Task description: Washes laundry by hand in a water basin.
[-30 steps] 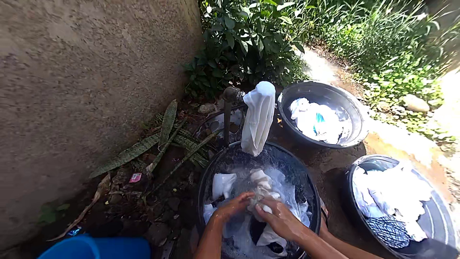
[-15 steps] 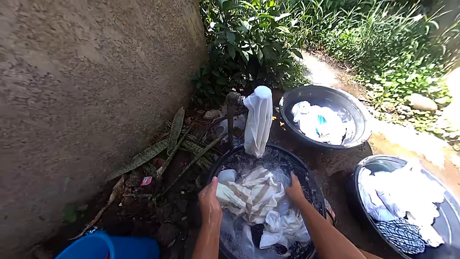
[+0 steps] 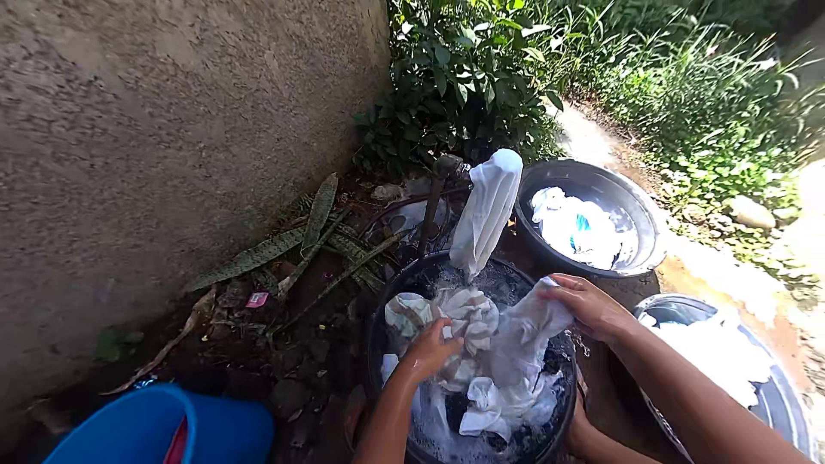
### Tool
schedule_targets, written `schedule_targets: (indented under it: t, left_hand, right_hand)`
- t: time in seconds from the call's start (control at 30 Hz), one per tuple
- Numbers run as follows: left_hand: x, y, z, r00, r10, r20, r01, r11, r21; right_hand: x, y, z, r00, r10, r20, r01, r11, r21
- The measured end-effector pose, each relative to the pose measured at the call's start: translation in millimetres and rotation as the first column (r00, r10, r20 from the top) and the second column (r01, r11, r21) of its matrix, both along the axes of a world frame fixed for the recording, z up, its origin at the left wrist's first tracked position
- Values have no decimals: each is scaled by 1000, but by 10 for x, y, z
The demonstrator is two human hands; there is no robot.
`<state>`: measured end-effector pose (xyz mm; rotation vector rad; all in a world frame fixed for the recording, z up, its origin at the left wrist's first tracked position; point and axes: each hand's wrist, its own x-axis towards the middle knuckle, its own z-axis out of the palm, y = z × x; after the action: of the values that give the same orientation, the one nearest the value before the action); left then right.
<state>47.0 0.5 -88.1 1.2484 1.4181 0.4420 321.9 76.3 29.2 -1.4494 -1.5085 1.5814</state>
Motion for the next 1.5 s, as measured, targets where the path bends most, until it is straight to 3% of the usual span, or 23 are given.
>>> schedule_targets:
  t: [0.17, 0.27, 0.33, 0.37, 0.4, 0.43, 0.5, 0.57, 0.63, 0.7, 0.77, 0.8, 0.87, 0.93, 0.97, 1.0, 1.03, 1.1, 1.13, 1.2, 1.27, 1.37, 1.5]
  left_hand:
    - [325, -89, -78, 982, -17, 186, 22, 999, -26]
    - [504, -124, -45, 972, 12, 235, -32, 996, 81]
    - [635, -213, 56, 919, 196, 342, -300, 910, 285]
    - [725, -247, 65, 851, 300, 430, -484, 764, 426]
    - [798, -263, 79, 794, 327, 513, -591, 613, 524]
    - [833, -284, 118, 788, 272, 552, -599, 543, 588]
    - [816, -343, 227, 882, 76, 465, -396, 655, 644]
    - [680, -292, 294, 951, -45, 307, -130, 841, 525]
    - [419, -180, 270, 956, 55, 287, -172, 901, 399]
    - [80, -79, 338, 904, 199, 378, -339, 872, 352]
    - [-221, 6, 544, 864, 201, 461, -397, 836, 380]
    - [-324, 31, 700, 855, 153, 495, -381, 834, 400]
    - [-457, 94, 1036, 826, 18, 564, -322, 835, 446]
    - [-537, 171, 1296, 835, -116, 537, -216, 829, 515]
    - [-553, 217, 1376, 884, -123, 451, -158, 830, 535]
    - [-556, 269, 1396, 946, -95, 309, -86, 847, 525]
    - [-545, 335, 1324, 992, -69, 107, 10, 881, 472]
    - [-437, 467, 872, 942, -152, -300, 220, 953, 207]
    - [-329, 472, 517, 884, -228, -408, 278, 958, 67]
    - [-74, 328, -183, 813, -352, -464, 338, 934, -116]
    - [191, 174, -642, 821, -352, -450, 297, 936, -191]
    - [485, 16, -1000, 827, -274, -491, 188, 958, -219]
    - [608, -193, -1388, 820, -184, -543, 127, 982, -141]
  right_hand:
    - [-146, -307, 1156, 996, -16, -93, 36, 977, 210]
    - [-240, -479, 1622, 985, -31, -167, 88, 934, 347]
    - [-232, -504, 1776, 967, 22, -253, 91, 900, 425]
    - [-228, -503, 1805, 953, 49, -299, 95, 889, 449]
    - [-242, -513, 1804, 936, 51, -347, 120, 884, 453]
    - [-274, -538, 1778, 920, 29, -392, 157, 888, 432]
    - [-330, -577, 1652, 891, -60, -450, 236, 908, 346]
    - [-284, -561, 1397, 911, -132, -390, 254, 926, 279]
    - [-94, -467, 1045, 980, -163, -118, 195, 911, 364]
    - [176, -369, 692, 938, -220, 269, 40, 836, 547]
    - [403, -328, 447, 911, -188, 367, -88, 780, 620]
    - [464, -323, 401, 939, -147, 310, -77, 790, 608]
    - [486, -287, 386, 995, -96, -13, 87, 832, 547]
    - [418, -261, 420, 968, -92, -235, 196, 862, 468]
    - [412, -238, 406, 972, -59, -227, 163, 867, 471]
    - [437, -207, 361, 995, 11, -100, 41, 864, 503]
    - [449, -184, 283, 987, 65, 148, -134, 844, 519]
    - [382, -179, -41, 768, 192, 611, -489, 792, 366]
    - [328, -187, -317, 645, 276, 712, -581, 783, 223]
    - [230, -255, -979, 527, 380, 760, -608, 793, 25]
    - [141, -356, -1510, 575, 440, 690, -554, 830, -68]
    - [-55, -540, -2048, 671, 430, 603, -436, 888, -148]
    - [-300, -603, -2418, 665, 413, 623, -266, 910, -319]
